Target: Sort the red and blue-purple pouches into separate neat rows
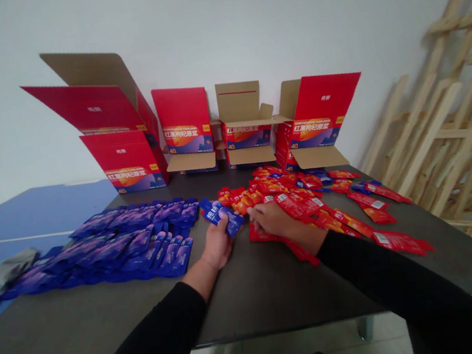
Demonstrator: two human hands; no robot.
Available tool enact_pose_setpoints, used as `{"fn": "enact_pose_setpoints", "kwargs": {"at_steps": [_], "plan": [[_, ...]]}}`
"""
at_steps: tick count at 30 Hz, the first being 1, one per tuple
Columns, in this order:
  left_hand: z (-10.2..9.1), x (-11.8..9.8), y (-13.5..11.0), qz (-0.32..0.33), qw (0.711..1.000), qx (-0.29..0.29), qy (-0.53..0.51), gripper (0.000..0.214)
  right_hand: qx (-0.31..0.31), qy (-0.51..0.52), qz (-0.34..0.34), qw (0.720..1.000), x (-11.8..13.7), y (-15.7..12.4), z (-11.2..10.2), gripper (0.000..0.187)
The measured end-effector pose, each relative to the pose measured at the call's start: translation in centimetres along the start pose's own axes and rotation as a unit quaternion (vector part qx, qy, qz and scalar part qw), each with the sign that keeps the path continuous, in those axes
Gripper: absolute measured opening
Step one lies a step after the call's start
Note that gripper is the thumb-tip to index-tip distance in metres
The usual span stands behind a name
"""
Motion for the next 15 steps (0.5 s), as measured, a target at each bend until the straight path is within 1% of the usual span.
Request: {"fn": "enact_pose_setpoints", "kwargs": {"at_steps": [1, 2, 3, 4, 6, 8, 9, 12, 15], "plan": [[0.0, 0.1, 0.0, -0.009, 1.000, 0.000, 0.001, 0.036, -0.056, -0.087, -0.021, 0.994, 0.0, 1.5, -3.0, 0.039], [0.0, 0.3, 0.0, -0.017, 1.000, 0.001, 0.004, 0.036, -0.095, -0.168, -0.033, 0.981, -0.3, 3.0, -5.7, 0.036], [0.0, 0.5, -0.1, -0.024, 1.000, 0.004, 0.005, 0.037, -0.120, -0.226, -0.033, 0.966, -0.9, 4.6, -8.0, 0.032], [0.0, 0.7, -0.1, -0.028, 1.000, 0.005, 0.006, 0.037, -0.125, -0.269, -0.035, 0.954, -1.7, 6.3, -9.8, 0.028], [-0.1, 1.0, -0.2, -0.032, 0.999, 0.007, 0.008, 0.037, -0.108, -0.345, -0.044, 0.931, -3.6, 9.5, -12.1, 0.026], [-0.2, 1.3, -0.2, -0.033, 0.999, 0.009, 0.013, 0.039, -0.086, -0.395, -0.033, 0.914, -6.1, 12.0, -13.3, 0.029], [-0.3, 1.4, -0.2, -0.033, 0.999, 0.010, 0.016, 0.039, -0.070, -0.413, -0.027, 0.908, -7.2, 13.1, -13.6, 0.032], [-0.4, 1.6, -0.2, -0.034, 0.999, 0.005, 0.008, 0.041, -0.003, -0.433, -0.022, 0.901, -10.1, 15.4, -13.1, 0.048], [-0.4, 1.7, -0.3, -0.041, 0.999, -0.001, -0.010, 0.042, 0.055, -0.432, -0.015, 0.900, -11.9, 16.9, -12.8, 0.068]]}}
Point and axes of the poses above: each hand's wrist, its own y-axis towards the middle knuckle, its own z-axis out of the palm, x = y × z, the point moved 10 cm from there along y, towards the middle knuckle
